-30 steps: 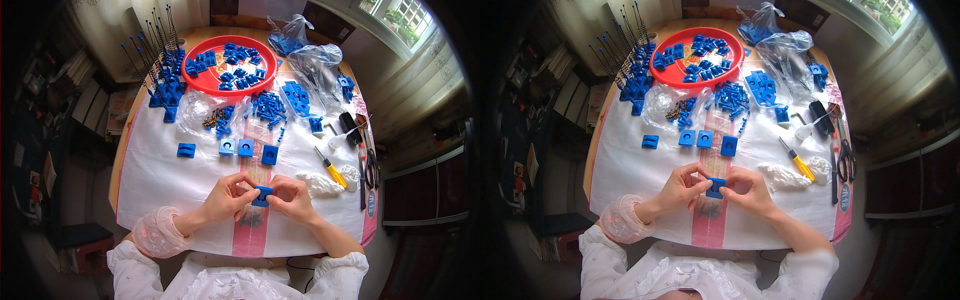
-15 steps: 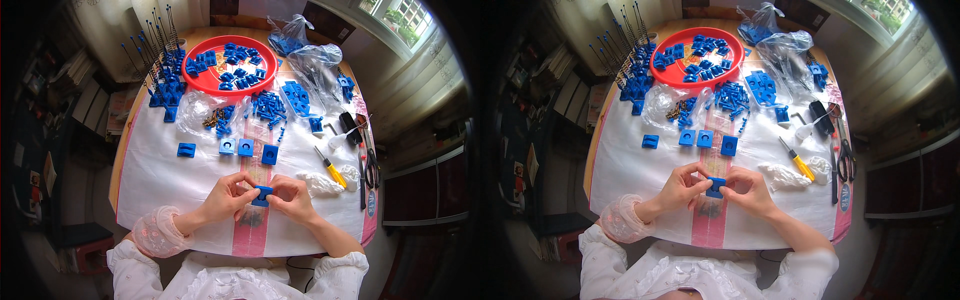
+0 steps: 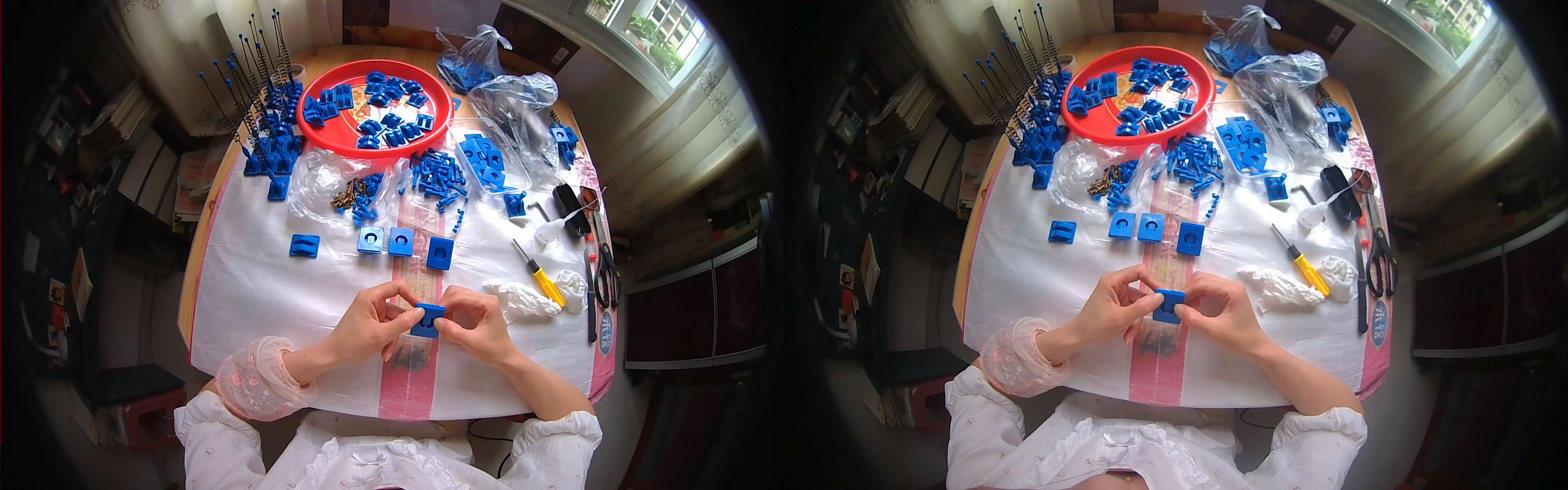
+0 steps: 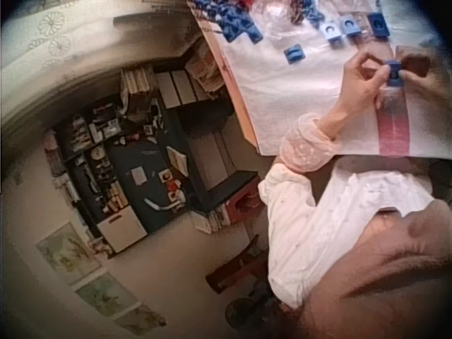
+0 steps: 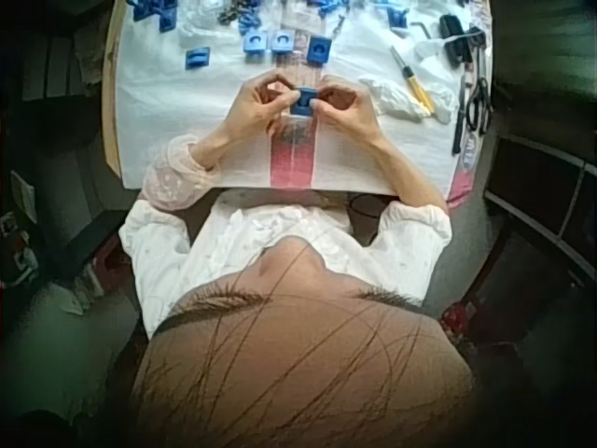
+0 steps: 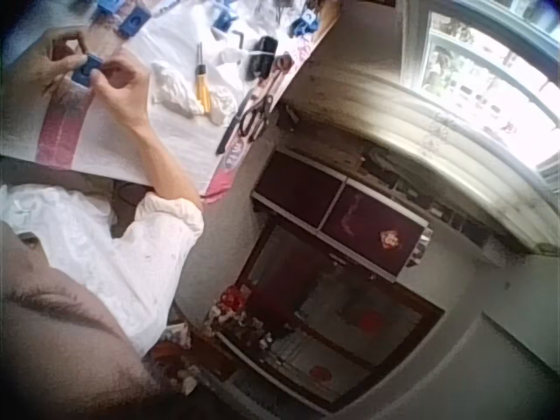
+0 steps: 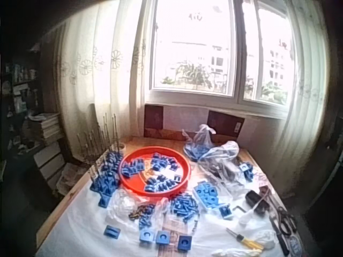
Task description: Assembling blue plastic housing components by applying adhesive and joining pieces together at a table.
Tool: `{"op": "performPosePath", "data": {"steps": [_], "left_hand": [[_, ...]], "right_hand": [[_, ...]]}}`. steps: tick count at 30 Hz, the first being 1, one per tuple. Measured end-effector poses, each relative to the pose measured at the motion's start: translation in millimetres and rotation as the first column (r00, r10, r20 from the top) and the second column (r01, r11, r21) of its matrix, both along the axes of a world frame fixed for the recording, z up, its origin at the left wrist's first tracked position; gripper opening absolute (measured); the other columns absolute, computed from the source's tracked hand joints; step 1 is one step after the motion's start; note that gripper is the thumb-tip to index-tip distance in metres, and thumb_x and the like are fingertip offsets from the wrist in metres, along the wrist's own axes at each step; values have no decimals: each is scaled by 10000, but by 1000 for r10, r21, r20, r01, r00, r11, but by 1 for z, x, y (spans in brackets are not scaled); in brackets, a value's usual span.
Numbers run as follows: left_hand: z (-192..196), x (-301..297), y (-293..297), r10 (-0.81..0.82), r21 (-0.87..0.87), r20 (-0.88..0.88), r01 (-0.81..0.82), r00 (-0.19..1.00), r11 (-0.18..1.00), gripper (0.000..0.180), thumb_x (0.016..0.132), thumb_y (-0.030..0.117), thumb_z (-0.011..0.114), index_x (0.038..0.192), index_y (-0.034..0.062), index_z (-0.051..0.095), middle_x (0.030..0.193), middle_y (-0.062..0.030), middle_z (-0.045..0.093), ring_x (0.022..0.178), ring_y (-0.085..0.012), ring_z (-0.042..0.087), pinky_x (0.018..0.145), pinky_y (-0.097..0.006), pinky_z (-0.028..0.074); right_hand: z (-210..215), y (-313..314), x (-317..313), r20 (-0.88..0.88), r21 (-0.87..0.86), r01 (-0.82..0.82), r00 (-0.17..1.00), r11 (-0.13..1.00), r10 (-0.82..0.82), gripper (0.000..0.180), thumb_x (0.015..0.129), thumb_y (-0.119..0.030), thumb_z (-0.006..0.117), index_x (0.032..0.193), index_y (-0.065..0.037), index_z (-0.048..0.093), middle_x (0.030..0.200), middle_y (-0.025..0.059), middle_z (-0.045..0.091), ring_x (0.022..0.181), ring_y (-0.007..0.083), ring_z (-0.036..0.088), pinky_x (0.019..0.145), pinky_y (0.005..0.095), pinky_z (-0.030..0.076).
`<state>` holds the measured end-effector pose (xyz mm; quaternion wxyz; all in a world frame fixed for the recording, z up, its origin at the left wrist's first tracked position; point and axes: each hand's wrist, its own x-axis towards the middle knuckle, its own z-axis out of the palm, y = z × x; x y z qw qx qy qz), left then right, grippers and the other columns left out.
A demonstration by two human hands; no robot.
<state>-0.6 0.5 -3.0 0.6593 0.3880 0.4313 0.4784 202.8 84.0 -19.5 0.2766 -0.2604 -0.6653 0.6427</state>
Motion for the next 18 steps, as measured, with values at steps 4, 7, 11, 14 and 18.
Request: {"op": "performPosePath", "data": {"steps": [4,7,11,14,18], "left_hand": [[0,0,0,0,8,-2,0,1000,1000,114,950,126,613,995,38,557,726,-64,681,398,-60,534,331,-204,361],[0,0,0,0,0,5,0,1000,1000,114,950,126,612,994,38,556,733,-68,684,398,-59,532,330,-204,360],[0,0,0,-2,1,7,2,1000,1000,113,950,125,611,996,37,557,733,-69,684,398,-58,532,330,-204,364],[-1,0,0,-6,6,7,6,1000,1000,113,951,124,610,998,36,557,728,-67,682,398,-59,533,331,-204,367],[-1,0,0,-6,6,6,6,1000,1000,115,952,125,608,1000,34,557,723,-65,678,399,-60,534,334,-205,370]], "right_hand": [[1,0,0,10,9,-3,1000,1000,3,89,775,-3,702,846,33,662,831,63,637,774,114,613,713,253,483],[1,0,0,15,20,-7,1000,1000,7,90,775,0,699,849,35,662,833,66,638,773,116,613,713,254,483],[1,1,1,18,22,-10,1000,1000,9,92,776,-2,697,851,38,664,830,69,637,774,117,614,714,255,482],[3,1,0,15,17,-11,1000,1000,11,92,777,-6,696,851,39,666,828,70,638,773,118,614,714,255,481],[1,1,1,23,29,-10,1000,1000,10,89,778,-7,695,850,38,668,827,69,639,772,118,613,713,255,479]]}}
